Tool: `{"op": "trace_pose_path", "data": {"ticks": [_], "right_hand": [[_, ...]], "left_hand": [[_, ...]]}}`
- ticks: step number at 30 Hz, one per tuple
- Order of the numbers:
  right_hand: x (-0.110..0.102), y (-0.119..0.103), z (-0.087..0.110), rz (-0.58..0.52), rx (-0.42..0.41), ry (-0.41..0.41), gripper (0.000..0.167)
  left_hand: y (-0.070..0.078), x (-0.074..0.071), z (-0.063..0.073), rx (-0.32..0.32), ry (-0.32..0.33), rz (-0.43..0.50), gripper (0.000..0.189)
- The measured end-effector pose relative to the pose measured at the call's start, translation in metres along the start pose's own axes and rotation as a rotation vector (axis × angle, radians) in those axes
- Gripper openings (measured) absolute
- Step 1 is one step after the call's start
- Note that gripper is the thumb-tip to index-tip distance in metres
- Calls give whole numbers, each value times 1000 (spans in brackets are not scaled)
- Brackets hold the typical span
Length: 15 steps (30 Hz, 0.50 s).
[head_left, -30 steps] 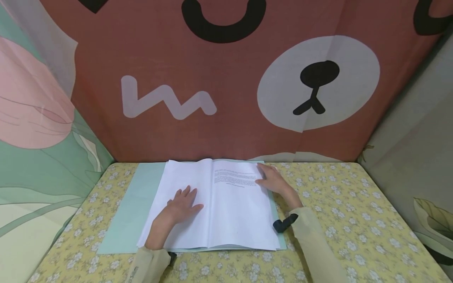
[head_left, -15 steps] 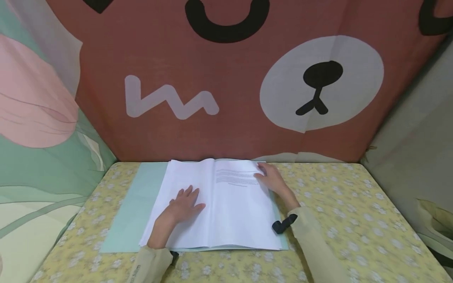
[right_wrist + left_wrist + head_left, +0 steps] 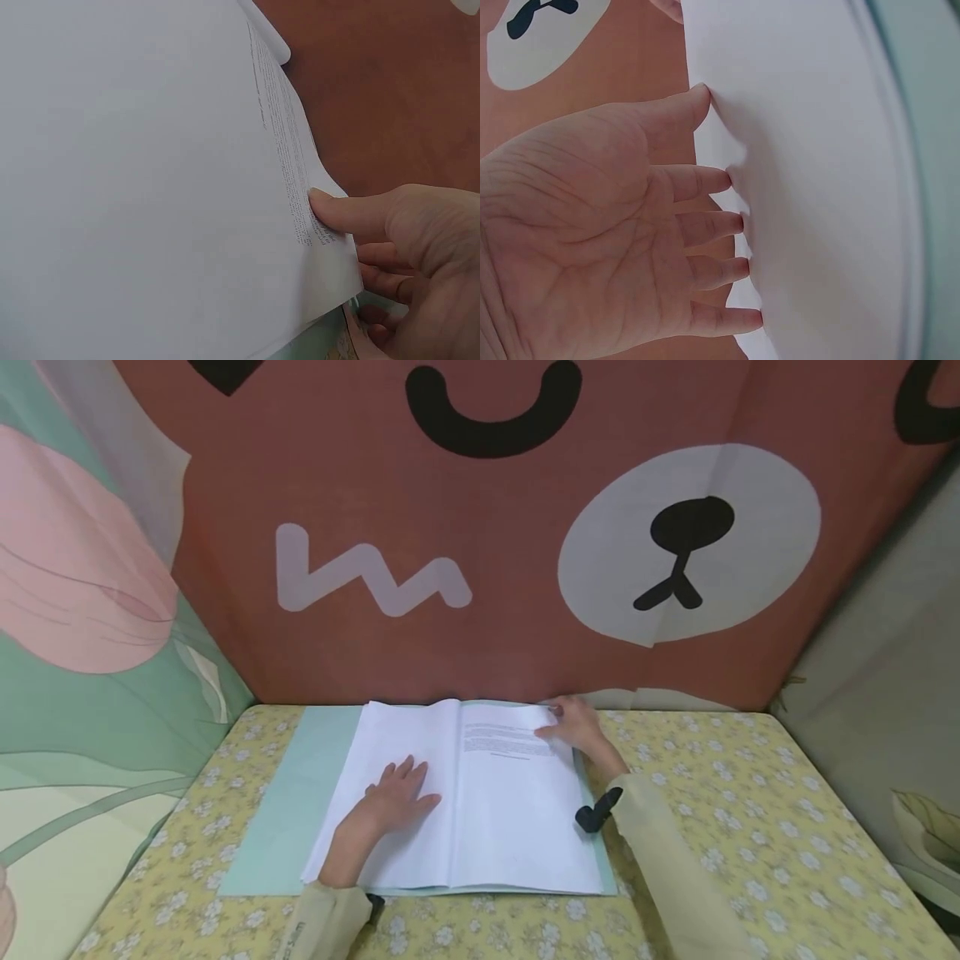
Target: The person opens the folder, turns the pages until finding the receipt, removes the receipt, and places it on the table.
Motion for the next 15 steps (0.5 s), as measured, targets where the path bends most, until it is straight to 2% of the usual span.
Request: {"op": "trace_pose_path", "data": {"ticks": [3,10,15], "right_hand": [[-1,5,-3,-25,26,1,63],[-2,8,-5,-42,27,-5,38],[-1,6,-6,-36,19,-9,36]], "left_hand": [[1,0,0,0,3,0,66],[2,-2,2,-2,9,6,65],[0,-1,1,-1,12,4,65]]}}
Point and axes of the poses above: each hand's wrist, its own z-axis away from the middle knuckle, its own x-axis out of the palm, y = z × x, the point moved 9 cm from there along -z, towards the middle knuckle, and after that the axes turned 1 degree about -x, right-handed, at the moved point
